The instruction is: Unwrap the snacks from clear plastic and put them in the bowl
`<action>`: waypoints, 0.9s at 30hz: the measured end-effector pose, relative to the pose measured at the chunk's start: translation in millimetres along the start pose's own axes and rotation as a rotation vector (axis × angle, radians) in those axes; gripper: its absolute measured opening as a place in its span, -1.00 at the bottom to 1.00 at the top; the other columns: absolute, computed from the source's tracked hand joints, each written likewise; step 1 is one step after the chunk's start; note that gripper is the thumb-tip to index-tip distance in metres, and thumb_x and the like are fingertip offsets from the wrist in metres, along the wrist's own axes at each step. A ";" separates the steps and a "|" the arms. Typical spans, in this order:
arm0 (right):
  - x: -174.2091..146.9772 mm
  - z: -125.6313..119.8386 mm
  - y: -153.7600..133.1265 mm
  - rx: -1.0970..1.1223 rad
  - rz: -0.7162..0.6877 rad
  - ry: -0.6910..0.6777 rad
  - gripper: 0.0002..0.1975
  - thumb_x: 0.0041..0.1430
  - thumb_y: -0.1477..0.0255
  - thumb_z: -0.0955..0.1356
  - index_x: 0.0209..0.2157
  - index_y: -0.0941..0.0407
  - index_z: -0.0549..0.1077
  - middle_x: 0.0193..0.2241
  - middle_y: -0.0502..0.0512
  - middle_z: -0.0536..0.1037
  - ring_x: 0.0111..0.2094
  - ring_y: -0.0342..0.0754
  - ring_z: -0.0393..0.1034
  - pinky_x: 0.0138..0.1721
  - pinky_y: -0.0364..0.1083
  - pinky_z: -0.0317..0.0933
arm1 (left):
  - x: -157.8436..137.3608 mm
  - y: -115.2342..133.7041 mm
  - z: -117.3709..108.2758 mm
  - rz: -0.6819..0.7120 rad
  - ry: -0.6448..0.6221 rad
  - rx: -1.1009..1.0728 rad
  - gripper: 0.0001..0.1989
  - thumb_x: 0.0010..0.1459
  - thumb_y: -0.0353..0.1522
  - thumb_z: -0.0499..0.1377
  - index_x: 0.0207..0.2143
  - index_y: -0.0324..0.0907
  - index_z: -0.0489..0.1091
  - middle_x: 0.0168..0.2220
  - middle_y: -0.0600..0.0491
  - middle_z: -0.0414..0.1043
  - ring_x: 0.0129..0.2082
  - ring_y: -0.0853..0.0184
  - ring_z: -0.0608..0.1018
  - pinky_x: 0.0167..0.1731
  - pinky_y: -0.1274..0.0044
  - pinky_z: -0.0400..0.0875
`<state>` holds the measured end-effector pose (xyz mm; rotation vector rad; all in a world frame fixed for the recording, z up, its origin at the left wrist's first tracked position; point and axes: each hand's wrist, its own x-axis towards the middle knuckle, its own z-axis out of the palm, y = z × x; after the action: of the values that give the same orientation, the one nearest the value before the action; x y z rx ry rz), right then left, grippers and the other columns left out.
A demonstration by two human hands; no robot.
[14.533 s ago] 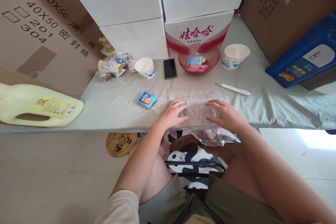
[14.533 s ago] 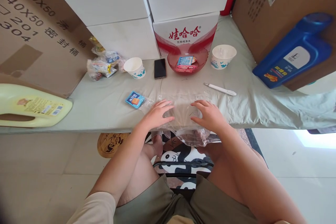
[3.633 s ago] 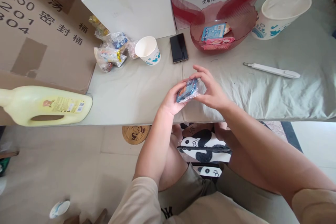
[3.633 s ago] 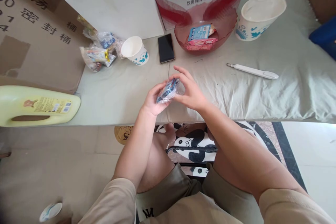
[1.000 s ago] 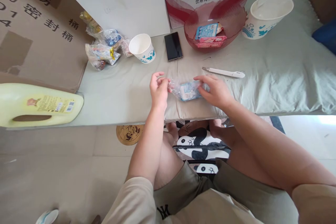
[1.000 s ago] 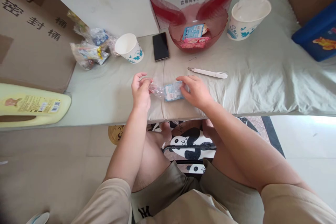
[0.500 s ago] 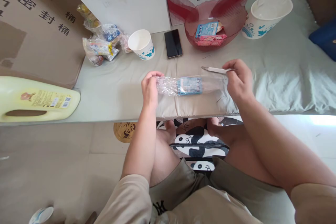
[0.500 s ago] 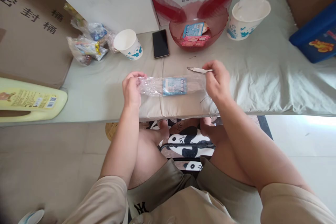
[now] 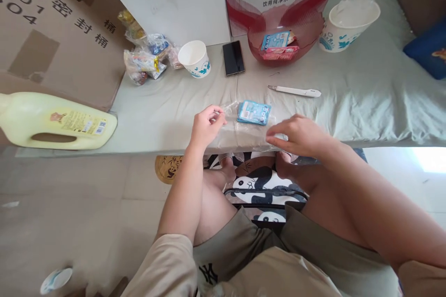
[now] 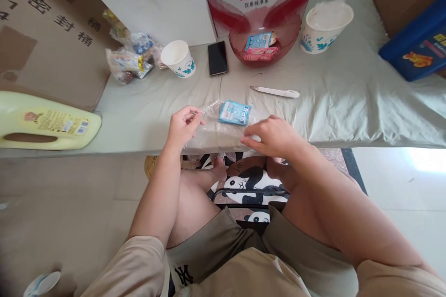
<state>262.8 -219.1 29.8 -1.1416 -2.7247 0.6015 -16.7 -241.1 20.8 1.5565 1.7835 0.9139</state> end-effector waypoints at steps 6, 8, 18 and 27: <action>10.6 7.0 -8.7 -0.213 0.377 -0.124 -0.49 0.35 0.22 0.17 0.24 -0.03 0.42 -0.38 0.22 0.62 -0.38 0.16 0.49 -0.42 -0.01 0.20 | 12.7 -4.9 6.7 0.082 0.129 0.314 -0.64 0.03 -0.28 0.35 -0.09 -0.13 0.49 0.02 -0.07 0.46 0.08 0.18 0.49 0.12 0.33 0.39; 17.1 10.0 -7.6 -0.177 0.420 -0.035 -0.40 0.32 0.25 0.21 0.36 -0.02 0.24 -0.28 0.24 0.63 -0.39 0.17 0.49 -0.42 0.02 0.24 | 16.4 -4.8 11.8 0.094 -0.006 0.391 -0.57 -0.06 -0.28 0.42 -0.09 -0.14 0.51 0.24 -0.13 0.28 0.30 0.04 0.30 0.29 0.23 0.23; 50.4 36.8 -18.5 -0.006 0.054 0.295 -0.72 0.29 0.42 0.24 -0.09 0.10 0.53 -0.13 0.22 0.60 -0.09 0.15 0.48 -0.03 0.08 0.36 | 23.3 -3.4 29.2 0.013 -0.058 -0.135 -0.80 0.04 -0.49 0.22 -0.44 -0.15 0.20 0.07 -0.05 0.44 0.14 0.21 0.49 0.12 0.33 0.37; 55.4 44.0 -17.8 0.003 0.158 0.231 -0.33 0.10 0.31 0.37 0.27 0.07 0.30 0.27 0.21 0.37 0.23 0.24 0.31 0.18 0.23 0.25 | 30.5 19.6 35.1 -0.384 -0.203 -0.944 -0.55 -0.14 -0.45 0.35 -0.23 -0.10 0.20 -0.20 0.03 0.56 -0.40 0.47 0.54 -0.60 0.70 0.03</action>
<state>200.3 -205.0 -5.1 -1.3434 -2.4569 0.4594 18.6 -205.3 16.2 0.6461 1.1492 1.1126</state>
